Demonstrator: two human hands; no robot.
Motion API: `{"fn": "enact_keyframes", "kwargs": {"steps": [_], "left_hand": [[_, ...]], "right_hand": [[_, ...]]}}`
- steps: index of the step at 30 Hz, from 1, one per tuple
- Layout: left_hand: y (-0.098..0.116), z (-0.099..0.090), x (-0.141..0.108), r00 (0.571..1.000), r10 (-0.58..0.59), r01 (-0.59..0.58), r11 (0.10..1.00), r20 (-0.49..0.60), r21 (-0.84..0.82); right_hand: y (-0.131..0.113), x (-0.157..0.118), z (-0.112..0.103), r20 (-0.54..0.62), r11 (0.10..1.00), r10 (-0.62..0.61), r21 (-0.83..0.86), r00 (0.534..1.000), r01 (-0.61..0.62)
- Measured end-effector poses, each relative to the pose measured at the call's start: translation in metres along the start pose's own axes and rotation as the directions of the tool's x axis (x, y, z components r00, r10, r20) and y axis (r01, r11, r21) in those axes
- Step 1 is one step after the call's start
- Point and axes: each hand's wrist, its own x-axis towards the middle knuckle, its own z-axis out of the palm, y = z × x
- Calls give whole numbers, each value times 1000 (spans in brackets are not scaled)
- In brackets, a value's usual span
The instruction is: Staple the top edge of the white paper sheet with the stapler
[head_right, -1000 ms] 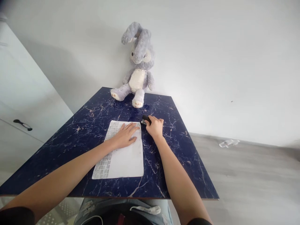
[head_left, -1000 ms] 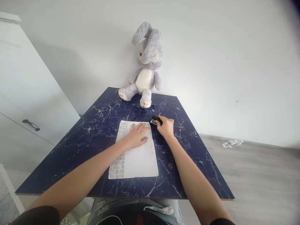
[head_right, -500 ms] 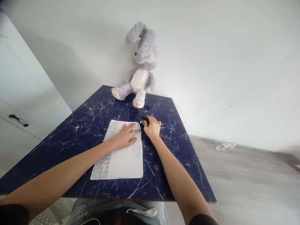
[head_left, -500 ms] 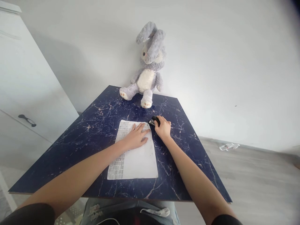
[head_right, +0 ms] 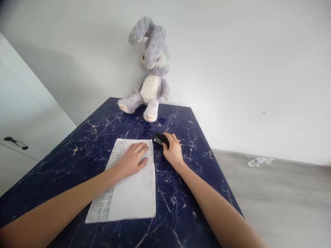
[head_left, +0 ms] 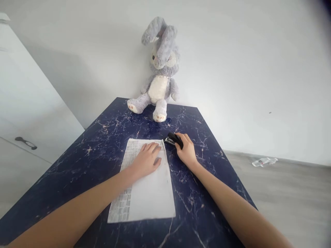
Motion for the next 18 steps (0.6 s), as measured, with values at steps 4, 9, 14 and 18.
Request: {"fn": "enact_keyframes", "kwargs": {"steps": [4, 9, 14, 18], "left_hand": [[0, 3, -1, 998, -62, 62, 997, 15, 42], [-1, 4, -4, 989, -97, 87, 992, 113, 93], [-1, 1, -3, 978, -90, 79, 995, 190, 62], [-1, 0, -2, 976, -71, 67, 997, 205, 27]], "right_hand": [[0, -2, 2, 5, 999, 33, -18, 999, -33], [3, -2, 0, -26, 998, 50, 43, 998, -49], [4, -1, -5, -3, 987, 36, 160, 999, -35], [-2, 1, -5, 17, 992, 59, 112, 998, -61]]}}
